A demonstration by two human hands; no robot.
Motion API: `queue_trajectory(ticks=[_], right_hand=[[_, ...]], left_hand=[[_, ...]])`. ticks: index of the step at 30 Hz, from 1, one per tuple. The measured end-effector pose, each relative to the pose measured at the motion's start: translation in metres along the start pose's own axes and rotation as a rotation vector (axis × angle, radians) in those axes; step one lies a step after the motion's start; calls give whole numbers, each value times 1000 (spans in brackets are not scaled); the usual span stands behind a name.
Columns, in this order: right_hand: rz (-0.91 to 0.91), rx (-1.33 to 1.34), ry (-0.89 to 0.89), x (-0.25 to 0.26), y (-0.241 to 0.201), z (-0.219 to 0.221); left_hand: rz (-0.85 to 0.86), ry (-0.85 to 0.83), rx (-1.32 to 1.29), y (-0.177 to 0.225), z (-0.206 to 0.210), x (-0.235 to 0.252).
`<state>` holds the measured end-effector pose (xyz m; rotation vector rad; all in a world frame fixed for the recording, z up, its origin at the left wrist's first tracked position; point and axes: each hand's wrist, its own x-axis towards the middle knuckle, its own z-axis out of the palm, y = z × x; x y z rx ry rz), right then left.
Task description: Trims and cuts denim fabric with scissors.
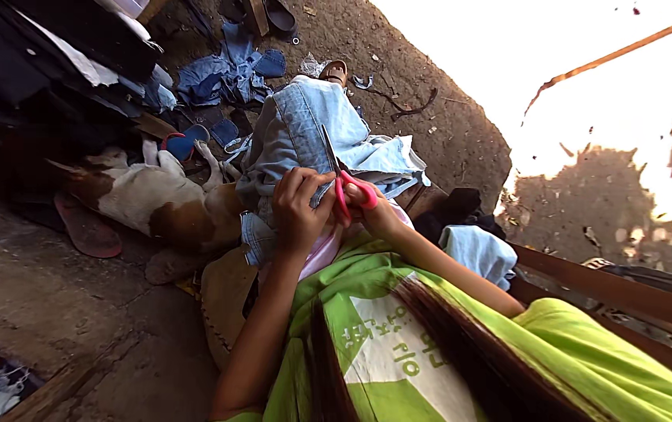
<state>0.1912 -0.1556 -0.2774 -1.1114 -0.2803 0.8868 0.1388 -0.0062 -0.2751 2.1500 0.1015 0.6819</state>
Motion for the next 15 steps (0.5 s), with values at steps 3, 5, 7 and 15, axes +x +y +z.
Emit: queue_trajectory(ticks=[3,5,7,15], right_hand=[[-31,12,39,-1,1,2],[-37,25,38,-2,1,3],[-15,8,22,-1,0,2],[15,-40,15,2,-3,-1]], left_hand=[[0,0,9,0,0,0],[2,2,13,-1,0,0],[-3,-3,10,0,0,-1],[-8,1,8,-1,-1,-1]])
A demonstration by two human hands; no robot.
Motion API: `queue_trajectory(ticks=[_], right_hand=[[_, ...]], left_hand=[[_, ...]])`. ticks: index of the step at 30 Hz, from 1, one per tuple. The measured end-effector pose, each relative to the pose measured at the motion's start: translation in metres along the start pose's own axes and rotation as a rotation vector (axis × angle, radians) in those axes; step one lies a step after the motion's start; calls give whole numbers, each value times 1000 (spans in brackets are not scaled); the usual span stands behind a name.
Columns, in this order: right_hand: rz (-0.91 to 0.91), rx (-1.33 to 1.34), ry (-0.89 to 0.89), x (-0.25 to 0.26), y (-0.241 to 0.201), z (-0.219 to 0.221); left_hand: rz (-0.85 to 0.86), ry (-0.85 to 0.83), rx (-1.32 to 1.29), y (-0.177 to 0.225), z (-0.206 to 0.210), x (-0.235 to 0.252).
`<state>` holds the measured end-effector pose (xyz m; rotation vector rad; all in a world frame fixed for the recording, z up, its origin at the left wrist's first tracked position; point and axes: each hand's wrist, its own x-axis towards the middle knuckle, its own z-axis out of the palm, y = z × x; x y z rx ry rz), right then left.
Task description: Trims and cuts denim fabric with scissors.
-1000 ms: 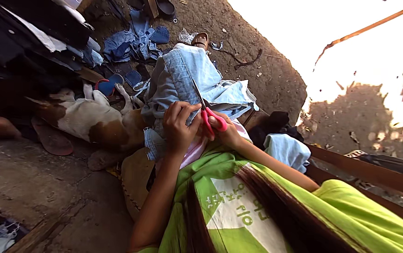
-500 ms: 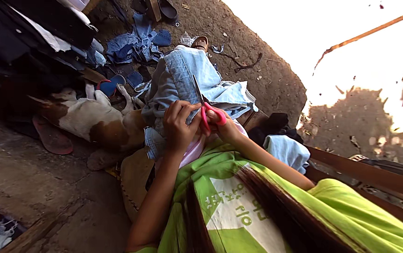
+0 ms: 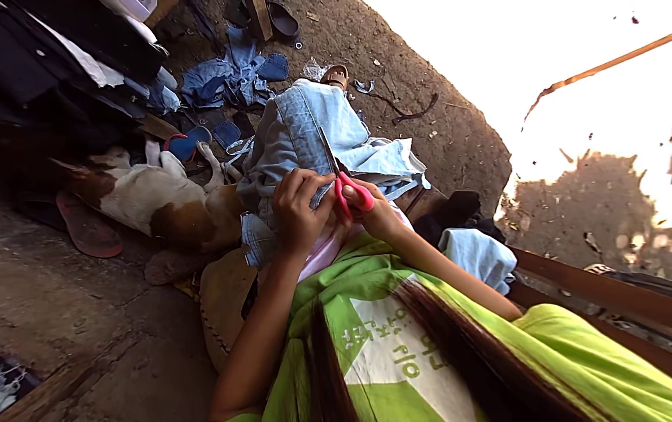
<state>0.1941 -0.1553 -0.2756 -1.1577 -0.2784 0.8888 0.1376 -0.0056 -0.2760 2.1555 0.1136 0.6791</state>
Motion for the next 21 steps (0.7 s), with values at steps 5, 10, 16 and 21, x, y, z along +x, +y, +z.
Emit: queue_trajectory(ticks=[5,10,16,21], right_hand=[[13,9,12,4,0,-1],[-19,-10,28,1,1,0],[-22,0,19,5,0,1],[-60,-57,60,3,0,4]], left_hand=[[-2,-2,-3,1,0,0],[1,7,14,0,0,-1],[12,8,49,1,1,0],[17,2,60,1,0,0]])
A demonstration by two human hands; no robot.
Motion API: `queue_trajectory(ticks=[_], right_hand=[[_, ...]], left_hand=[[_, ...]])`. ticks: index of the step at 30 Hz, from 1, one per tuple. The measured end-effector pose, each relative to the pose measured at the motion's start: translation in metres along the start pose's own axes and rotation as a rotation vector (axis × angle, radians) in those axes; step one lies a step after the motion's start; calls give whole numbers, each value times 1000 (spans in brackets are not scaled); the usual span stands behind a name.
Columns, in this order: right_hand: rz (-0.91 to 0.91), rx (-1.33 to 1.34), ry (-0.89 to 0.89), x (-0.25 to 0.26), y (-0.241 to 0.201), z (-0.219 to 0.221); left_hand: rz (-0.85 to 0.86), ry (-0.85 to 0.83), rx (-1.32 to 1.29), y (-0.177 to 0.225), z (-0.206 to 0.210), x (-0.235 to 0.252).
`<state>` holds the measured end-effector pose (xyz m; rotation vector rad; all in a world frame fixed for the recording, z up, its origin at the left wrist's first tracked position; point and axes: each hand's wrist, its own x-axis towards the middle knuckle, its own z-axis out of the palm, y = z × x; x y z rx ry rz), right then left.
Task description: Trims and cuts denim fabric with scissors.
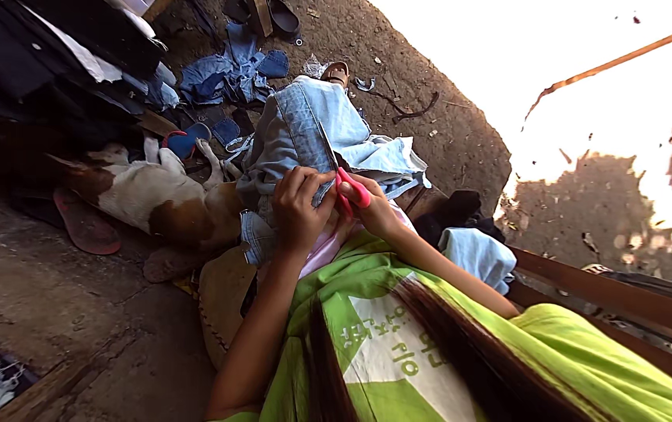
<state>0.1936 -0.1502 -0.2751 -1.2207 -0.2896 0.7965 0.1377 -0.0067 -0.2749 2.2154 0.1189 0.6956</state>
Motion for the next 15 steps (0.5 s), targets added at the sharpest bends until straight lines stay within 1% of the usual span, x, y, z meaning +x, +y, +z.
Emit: queue_trajectory(ticks=[2,6,11,15], right_hand=[[-4,-2,-12,-1,1,-1],[49,4,-15,3,-3,-3],[21,-1,-5,2,1,-3],[68,-13,-20,5,-2,-3]], left_hand=[[1,0,1,0,0,0],[-4,-3,-7,0,0,0],[-11,1,5,0,0,1],[-12,-2,-5,1,0,0]])
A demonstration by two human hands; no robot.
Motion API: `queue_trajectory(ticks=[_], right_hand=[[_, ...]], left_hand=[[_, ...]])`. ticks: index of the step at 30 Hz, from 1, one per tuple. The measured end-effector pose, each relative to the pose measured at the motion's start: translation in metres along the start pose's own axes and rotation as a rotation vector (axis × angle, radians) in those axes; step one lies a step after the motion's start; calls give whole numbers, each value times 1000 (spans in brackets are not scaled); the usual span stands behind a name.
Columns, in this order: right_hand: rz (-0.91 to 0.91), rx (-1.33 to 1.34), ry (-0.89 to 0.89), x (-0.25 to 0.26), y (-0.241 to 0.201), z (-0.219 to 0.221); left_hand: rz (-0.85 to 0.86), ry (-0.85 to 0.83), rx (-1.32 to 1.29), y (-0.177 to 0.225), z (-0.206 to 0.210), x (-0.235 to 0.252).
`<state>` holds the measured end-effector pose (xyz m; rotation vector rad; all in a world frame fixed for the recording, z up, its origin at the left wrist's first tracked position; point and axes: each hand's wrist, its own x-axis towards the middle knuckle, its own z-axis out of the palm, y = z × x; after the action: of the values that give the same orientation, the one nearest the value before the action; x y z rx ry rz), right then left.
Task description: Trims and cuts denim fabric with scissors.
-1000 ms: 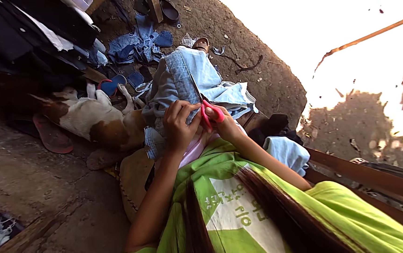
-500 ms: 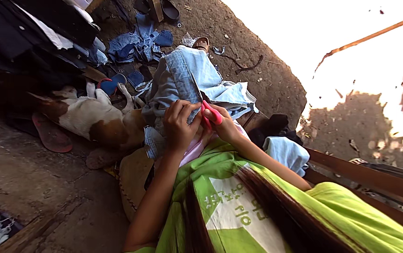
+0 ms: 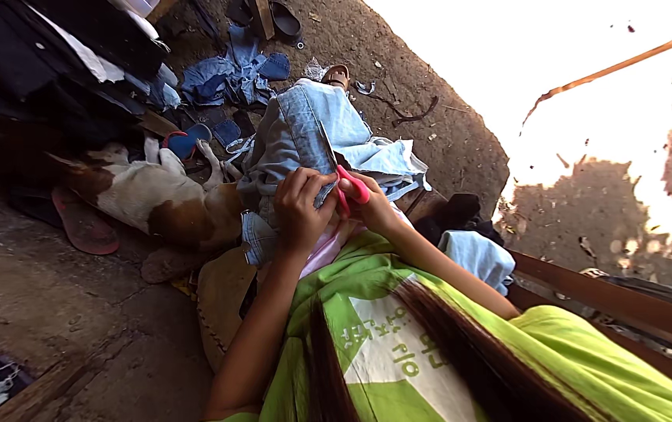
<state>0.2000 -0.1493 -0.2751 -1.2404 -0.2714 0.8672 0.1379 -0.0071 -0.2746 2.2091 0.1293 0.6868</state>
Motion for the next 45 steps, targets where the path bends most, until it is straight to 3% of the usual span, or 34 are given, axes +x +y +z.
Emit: queue_trajectory(ticks=[20,31,39,45], right_hand=[[-1,-80,22,6,-2,-2],[-12,86,-28,12,-1,-5],[-62,-32,46,7,5,-1],[-56,35,12,16,0,-3]], left_hand=[[3,10,16,0,1,-1],[-4,13,1,-1,1,0],[25,9,17,-1,0,1],[13,5,10,-2,0,0]])
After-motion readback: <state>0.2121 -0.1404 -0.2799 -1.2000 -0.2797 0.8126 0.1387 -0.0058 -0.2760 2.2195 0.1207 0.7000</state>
